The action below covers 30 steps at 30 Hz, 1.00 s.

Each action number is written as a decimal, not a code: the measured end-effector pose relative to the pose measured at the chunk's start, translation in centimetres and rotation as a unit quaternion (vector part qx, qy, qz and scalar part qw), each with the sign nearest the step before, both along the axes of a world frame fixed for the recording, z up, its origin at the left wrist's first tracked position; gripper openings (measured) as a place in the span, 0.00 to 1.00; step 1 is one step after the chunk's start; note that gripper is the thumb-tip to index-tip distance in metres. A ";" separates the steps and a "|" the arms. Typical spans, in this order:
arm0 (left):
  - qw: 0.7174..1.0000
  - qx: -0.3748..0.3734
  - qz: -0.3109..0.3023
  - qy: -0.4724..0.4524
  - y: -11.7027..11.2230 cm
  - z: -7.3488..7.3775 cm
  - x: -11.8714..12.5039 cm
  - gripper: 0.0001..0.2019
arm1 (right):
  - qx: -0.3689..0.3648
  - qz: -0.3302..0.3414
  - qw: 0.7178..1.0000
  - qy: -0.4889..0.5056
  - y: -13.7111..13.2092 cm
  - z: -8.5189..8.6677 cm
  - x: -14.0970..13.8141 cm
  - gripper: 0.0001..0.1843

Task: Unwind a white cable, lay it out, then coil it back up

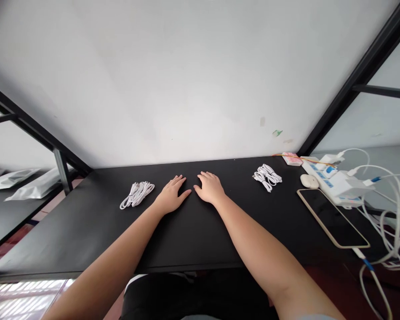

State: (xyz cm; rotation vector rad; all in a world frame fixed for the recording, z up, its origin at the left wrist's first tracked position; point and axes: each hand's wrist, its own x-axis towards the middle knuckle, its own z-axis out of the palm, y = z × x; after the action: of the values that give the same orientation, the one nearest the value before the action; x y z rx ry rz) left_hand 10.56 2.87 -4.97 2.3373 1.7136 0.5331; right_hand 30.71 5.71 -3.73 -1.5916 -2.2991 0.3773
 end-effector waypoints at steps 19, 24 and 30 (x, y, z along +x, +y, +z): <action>1.000 -0.010 -0.005 -0.007 0.0 0.0 -0.1 0.35 | 0.133 -0.154 0.975 -0.088 -2.2 3.6 11.0 0.18; 1.000 -0.013 -0.005 -0.012 0.0 0.2 -0.1 0.34 | 0.145 -0.281 0.930 -0.187 -4.7 3.0 17.0 0.23; 0.999 -0.023 -0.012 -0.021 -0.1 0.3 -0.3 0.34 | 0.101 -0.287 0.939 -0.161 -6.2 0.6 19.0 0.20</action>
State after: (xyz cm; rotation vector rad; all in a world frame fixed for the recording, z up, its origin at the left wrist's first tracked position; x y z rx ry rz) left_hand 10.29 2.80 -4.64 2.2946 1.6600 0.5281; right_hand 49.71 -0.45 -3.15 -2.2253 -1.8604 -0.2711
